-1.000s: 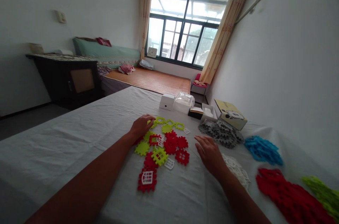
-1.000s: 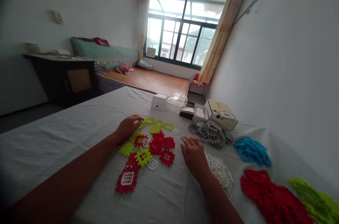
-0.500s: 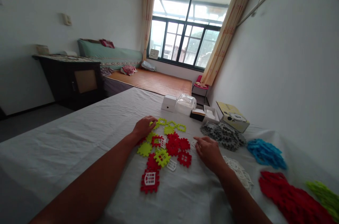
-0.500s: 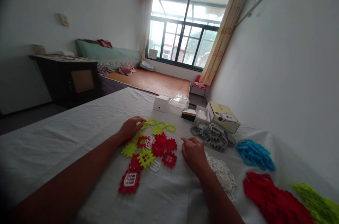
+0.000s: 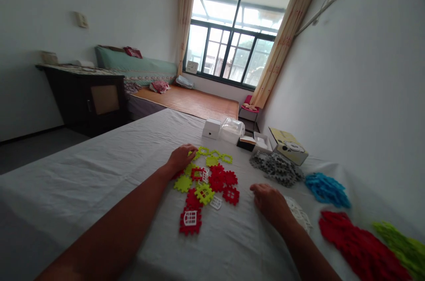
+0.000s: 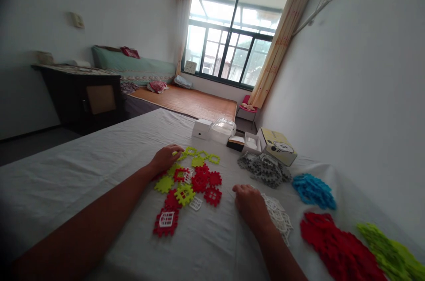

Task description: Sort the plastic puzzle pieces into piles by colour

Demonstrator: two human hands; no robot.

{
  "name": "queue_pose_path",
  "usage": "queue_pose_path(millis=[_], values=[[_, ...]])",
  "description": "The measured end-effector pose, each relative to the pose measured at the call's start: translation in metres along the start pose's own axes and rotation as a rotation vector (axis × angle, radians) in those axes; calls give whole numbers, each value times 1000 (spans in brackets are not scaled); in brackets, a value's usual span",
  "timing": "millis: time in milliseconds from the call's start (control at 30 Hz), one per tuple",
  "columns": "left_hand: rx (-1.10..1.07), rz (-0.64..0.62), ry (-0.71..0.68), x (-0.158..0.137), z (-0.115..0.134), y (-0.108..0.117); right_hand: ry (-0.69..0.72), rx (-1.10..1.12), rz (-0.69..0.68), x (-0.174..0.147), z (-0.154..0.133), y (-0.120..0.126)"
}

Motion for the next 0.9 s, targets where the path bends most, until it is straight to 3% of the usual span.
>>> queue_pose_path(millis=[133,200,267,400,533,800,900], values=[[5,0,3,0,1,-1,-99,-63,33,-3,24,18],[12,-8,6,0,1,-2,-85,-60,54,1,22,24],[18,-16,8,0,1,-3,-5,45,26,7,3,24],[26,-18,5,0,0,-4,187,311,-220,13,-66,2],[9,-1,9,0,-1,-5,258,128,-196,14,-106,-21],[9,-31,15,1,0,-6,396,-48,-65,10,-102,-35],[28,-28,-3,2,-1,-5,356,-32,4,14,-91,-28]])
Point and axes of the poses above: each hand's wrist, its own x-axis towards the middle knuckle, its own y-axis out of the back of the hand, z = x × y, the point moved 1 cm from there along x, towards the middle knuckle, and after that the axes turned 12 degrees about x, right-handed, at the moved point
